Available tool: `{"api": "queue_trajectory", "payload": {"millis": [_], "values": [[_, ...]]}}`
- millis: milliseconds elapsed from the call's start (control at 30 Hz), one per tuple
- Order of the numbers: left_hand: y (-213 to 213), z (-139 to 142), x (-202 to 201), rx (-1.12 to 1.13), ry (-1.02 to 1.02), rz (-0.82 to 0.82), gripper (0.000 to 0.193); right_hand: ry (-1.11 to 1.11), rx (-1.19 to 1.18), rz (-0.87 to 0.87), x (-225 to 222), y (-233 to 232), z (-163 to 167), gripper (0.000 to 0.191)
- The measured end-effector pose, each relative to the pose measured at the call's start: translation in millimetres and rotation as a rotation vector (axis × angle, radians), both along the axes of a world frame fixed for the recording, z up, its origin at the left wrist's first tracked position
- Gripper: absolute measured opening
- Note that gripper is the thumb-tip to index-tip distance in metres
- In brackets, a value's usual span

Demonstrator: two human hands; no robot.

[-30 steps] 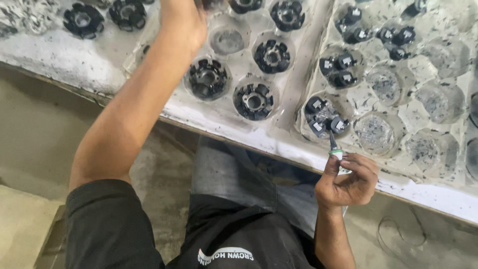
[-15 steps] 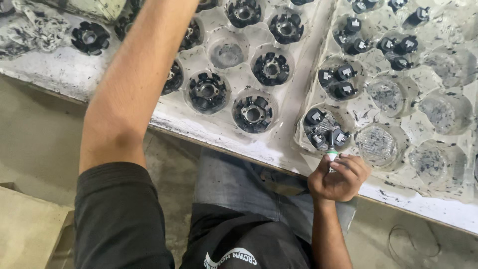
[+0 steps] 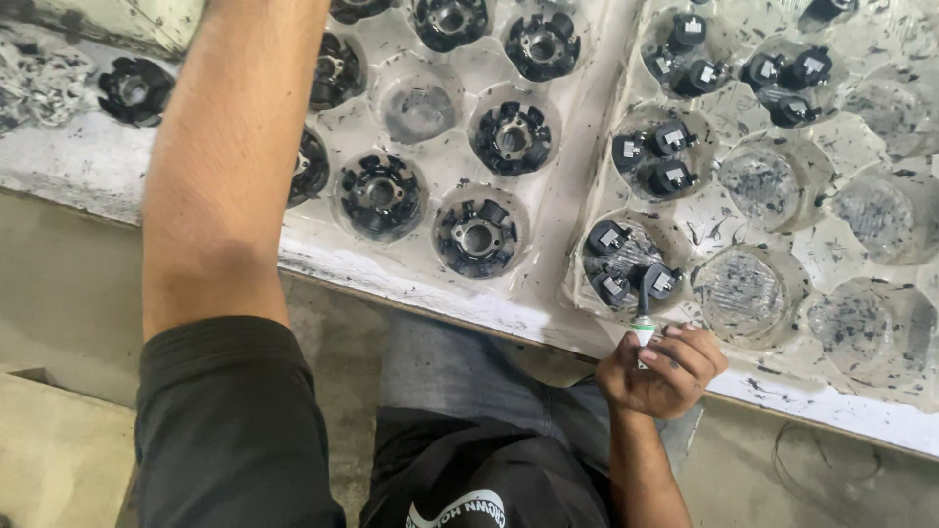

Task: The person sits at a workbench holding a small glue tube and applies adhesive to black clutch-shoe assemblies one at a time, rotating each part in hand to reach the surfaces, then places the finished part into a molded tray filled with similar parts.

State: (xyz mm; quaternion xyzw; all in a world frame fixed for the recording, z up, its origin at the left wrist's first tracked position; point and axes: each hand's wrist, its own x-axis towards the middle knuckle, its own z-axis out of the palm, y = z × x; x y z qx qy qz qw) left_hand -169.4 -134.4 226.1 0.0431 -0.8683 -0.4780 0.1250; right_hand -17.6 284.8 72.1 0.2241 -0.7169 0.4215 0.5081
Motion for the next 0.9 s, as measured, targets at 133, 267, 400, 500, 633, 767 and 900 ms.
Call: {"api": "queue_trajectory", "payload": {"millis": [133, 267, 400, 500, 633, 767, 900], "values": [[-2.5, -6.9, 2.3, -0.111, -0.014, -0.026, 0.051, -0.040, 0.027, -0.007, 7.4, -1.2, 4.8, 0.029], [-5.7, -10.2, 5.8, -0.197, -0.019, -0.048, 0.053, -0.051, 0.051, -0.007, 12.0, -0.4, 7.5, 0.031], [-9.4, -11.6, 11.0, -0.264, -0.022, -0.065, 0.054, -0.078, 0.069, -0.003, 15.9, 1.6, 8.5, 0.031], [-13.8, -11.7, 15.1, -0.303, -0.027, -0.080, 0.055, -0.102, 0.070, 0.002, 18.6, 2.0, 8.1, 0.031], [-17.0, -11.1, 17.3, -0.351, -0.031, -0.097, 0.056, -0.103, 0.081, 0.004, 22.6, 3.8, 6.8, 0.031], [-18.4, -6.4, 14.7, -0.399, -0.038, -0.112, 0.057, -0.120, 0.114, -0.010, 29.8, 8.9, 6.2, 0.033], [-19.9, -2.6, 7.7, -0.442, -0.041, -0.132, 0.059, -0.113, 0.150, -0.018, 38.5, 13.9, 4.7, 0.032]]}}
